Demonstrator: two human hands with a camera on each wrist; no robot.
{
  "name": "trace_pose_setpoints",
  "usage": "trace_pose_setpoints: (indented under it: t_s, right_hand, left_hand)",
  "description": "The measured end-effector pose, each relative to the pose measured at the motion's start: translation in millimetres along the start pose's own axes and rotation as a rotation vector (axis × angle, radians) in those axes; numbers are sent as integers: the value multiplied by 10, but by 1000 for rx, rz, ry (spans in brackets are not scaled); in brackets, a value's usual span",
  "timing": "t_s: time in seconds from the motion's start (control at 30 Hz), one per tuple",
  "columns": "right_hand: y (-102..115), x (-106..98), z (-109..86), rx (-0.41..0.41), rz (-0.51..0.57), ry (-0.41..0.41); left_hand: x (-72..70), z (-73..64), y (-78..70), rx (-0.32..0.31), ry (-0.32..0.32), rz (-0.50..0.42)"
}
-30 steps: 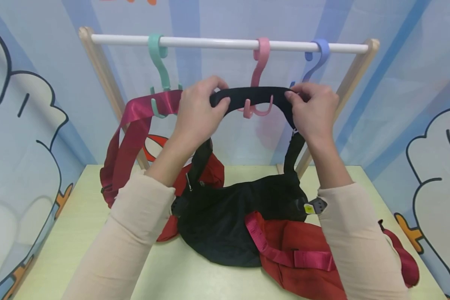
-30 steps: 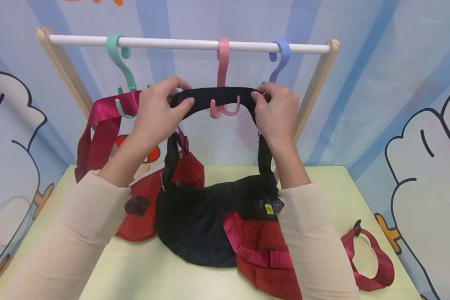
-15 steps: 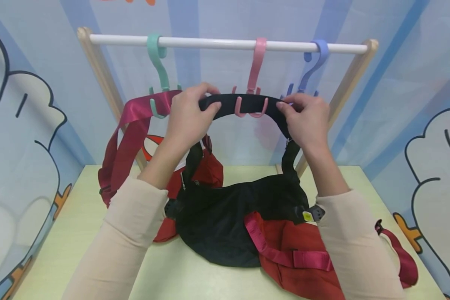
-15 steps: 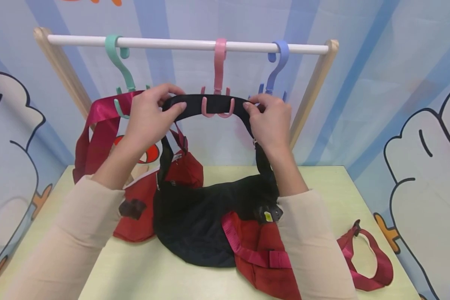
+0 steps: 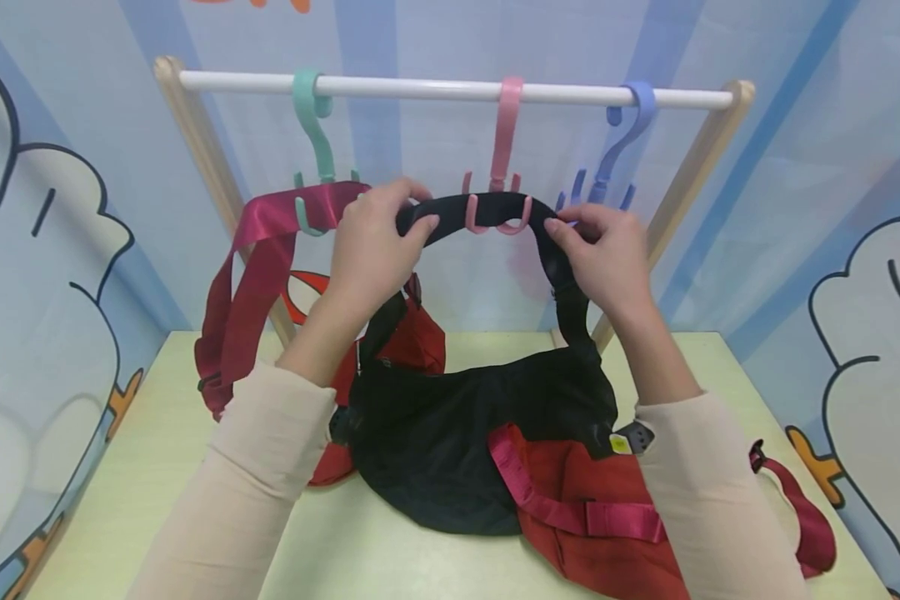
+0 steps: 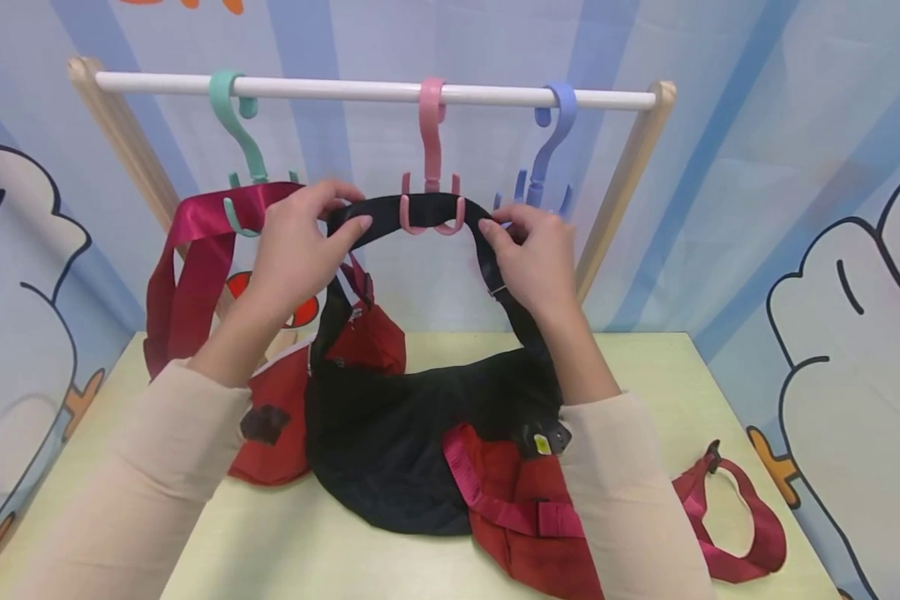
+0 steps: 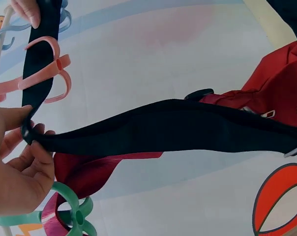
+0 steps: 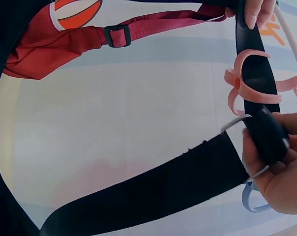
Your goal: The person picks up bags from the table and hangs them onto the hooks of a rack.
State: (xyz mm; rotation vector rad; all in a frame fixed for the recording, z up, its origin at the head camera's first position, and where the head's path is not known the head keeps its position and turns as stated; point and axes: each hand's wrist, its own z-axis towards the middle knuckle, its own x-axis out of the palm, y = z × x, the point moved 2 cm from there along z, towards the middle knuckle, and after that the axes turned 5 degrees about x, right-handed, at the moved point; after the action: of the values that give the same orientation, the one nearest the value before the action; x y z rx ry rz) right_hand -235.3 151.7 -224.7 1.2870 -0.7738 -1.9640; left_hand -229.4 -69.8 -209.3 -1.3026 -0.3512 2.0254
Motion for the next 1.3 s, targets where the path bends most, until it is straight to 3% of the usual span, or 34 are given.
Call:
trace_pose_setpoints:
  t_s: [0.33,1.07,1.3]
  right_hand:
    - [-100,67,-75,25,73,158]
    - [-70,-26,-241,-85,87,193]
    - [-173,-20,-279,-126,81,182]
  left_hand:
    - [103,-36,51,31,19,-11]
    - [107,-146,64,89,-48,-120]
    - [136,-217,95,135,-119,-174]
